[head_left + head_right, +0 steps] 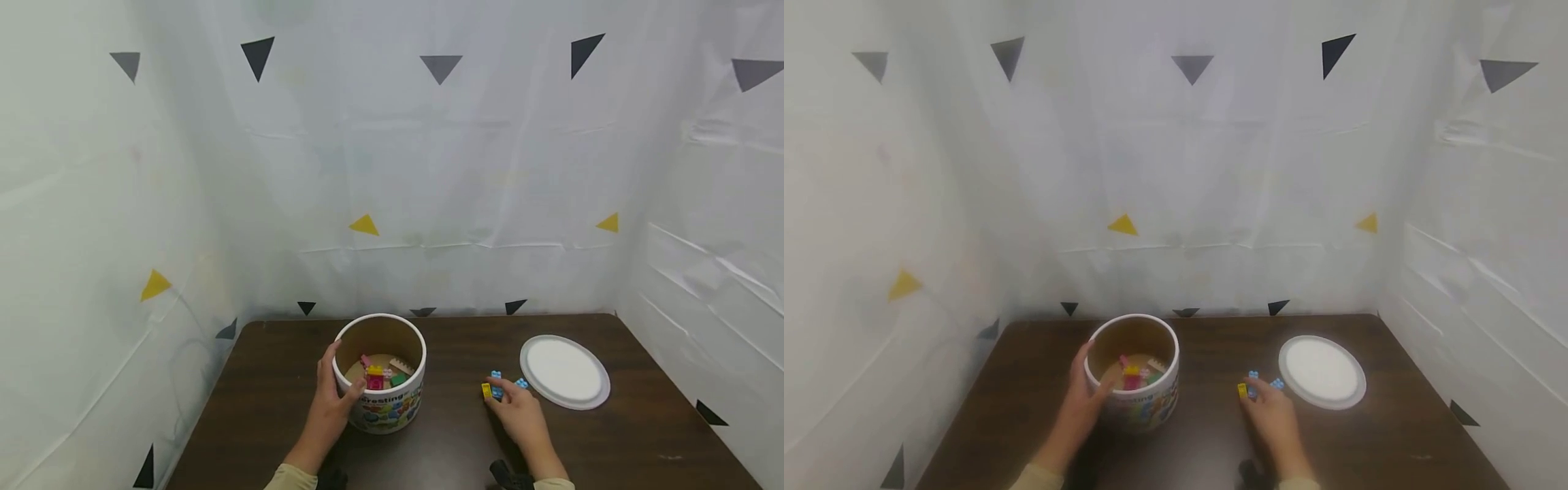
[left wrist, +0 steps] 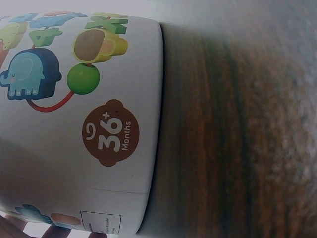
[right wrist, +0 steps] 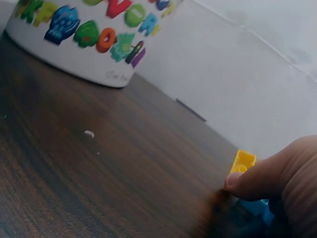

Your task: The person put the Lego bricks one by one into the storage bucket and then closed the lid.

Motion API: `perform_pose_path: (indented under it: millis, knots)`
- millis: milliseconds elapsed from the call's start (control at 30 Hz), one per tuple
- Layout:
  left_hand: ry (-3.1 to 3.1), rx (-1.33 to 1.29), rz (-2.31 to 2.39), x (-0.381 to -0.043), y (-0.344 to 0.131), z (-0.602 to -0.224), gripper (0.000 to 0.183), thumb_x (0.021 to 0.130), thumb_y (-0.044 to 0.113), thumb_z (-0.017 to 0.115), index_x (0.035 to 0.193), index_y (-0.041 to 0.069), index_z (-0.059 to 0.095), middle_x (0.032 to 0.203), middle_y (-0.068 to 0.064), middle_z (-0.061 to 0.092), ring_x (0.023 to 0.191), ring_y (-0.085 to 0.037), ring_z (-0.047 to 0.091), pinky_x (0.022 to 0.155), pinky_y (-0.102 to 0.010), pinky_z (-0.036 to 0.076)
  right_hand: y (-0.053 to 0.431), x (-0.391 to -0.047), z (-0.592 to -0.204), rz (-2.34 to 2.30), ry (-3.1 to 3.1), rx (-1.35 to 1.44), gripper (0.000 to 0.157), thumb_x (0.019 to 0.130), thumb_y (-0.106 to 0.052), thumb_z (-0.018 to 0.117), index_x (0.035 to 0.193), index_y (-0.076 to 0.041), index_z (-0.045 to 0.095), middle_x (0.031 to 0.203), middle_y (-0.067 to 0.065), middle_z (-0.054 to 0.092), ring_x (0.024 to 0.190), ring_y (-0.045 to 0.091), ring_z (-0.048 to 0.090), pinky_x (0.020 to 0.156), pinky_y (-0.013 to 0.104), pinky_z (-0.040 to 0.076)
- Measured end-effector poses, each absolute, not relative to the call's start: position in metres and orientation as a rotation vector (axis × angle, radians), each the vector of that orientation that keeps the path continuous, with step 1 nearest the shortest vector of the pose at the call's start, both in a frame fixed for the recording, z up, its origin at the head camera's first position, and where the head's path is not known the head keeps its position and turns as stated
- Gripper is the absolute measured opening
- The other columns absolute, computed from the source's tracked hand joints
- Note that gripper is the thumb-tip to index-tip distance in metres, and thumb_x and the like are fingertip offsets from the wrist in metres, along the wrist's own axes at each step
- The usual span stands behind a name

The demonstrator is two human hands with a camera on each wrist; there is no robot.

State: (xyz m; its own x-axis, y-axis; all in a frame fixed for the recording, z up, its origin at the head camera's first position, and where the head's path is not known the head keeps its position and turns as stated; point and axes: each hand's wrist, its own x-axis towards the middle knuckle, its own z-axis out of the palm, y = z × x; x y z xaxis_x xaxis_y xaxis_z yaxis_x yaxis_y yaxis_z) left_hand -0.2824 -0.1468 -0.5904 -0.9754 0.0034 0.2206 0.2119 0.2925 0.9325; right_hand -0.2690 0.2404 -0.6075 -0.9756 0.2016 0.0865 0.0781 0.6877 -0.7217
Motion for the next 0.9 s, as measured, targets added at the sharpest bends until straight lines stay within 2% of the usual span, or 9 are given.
perform_pose_path:
  millis: [267, 567, 667, 767, 900]
  knots:
    - [-2.372, -0.216, -1.772, -0.283, -0.146, -0.59, 0.084, 0.102, 0.046, 0.073, 0.168, 0.046, 0.021, 0.169, -0.016, 0.029, 0.149, -0.052, 0.044, 0.116, -0.079, 0.037, 0.236, -0.266, -0.606, 1.169, -2.74, -0.232, 0.025, 0.096, -0.023, 0.083, 0.117, -0.012, 0.079, 0.07, -0.005, 0.046, 0.061, 0.011, 0.043, 0.058, 0.027, 0.034]
    - [-2.371, -0.201, -1.774, -0.281, -0.147, -0.594, 0.085, 0.101, 0.047, 0.073, 0.169, 0.043, 0.022, 0.167, -0.016, 0.03, 0.148, -0.053, 0.045, 0.115, -0.08, 0.038, 0.236, -0.263, -0.604, 1.4, -2.614, -0.268, 0.023, 0.101, -0.019, 0.077, 0.116, -0.004, 0.071, 0.07, -0.006, 0.045, 0.06, 0.009, 0.042, 0.059, 0.025, 0.036]
    - [-2.372, -0.211, -1.772, -0.281, -0.147, -0.594, 0.086, 0.1, 0.05, 0.073, 0.169, 0.044, 0.022, 0.167, -0.016, 0.03, 0.148, -0.052, 0.045, 0.115, -0.08, 0.039, 0.235, -0.26, -0.602, 1.517, -2.562, -0.291, 0.022, 0.105, -0.019, 0.072, 0.117, -0.002, 0.066, 0.073, -0.004, 0.053, 0.062, 0.01, 0.047, 0.059, 0.025, 0.04]
    - [-2.366, -0.22, -1.769, -0.282, -0.147, -0.594, 0.086, 0.1, 0.05, 0.073, 0.169, 0.044, 0.022, 0.168, -0.016, 0.03, 0.148, -0.051, 0.045, 0.115, -0.079, 0.039, 0.234, -0.258, -0.6, 1.601, -2.497, -0.317, 0.021, 0.106, -0.019, 0.069, 0.117, -0.002, 0.062, 0.083, 0.001, 0.068, 0.062, 0.012, 0.055, 0.059, 0.027, 0.046]
    - [-2.359, -0.222, -1.776, -0.282, -0.147, -0.593, 0.087, 0.1, 0.05, 0.074, 0.169, 0.043, 0.022, 0.168, -0.017, 0.03, 0.148, -0.051, 0.045, 0.116, -0.078, 0.039, 0.233, -0.258, -0.599, 1.648, -2.432, -0.386, 0.023, 0.104, -0.018, 0.072, 0.117, -0.002, 0.061, 0.085, 0.009, 0.078, 0.055, 0.017, 0.06, 0.051, 0.029, 0.047]
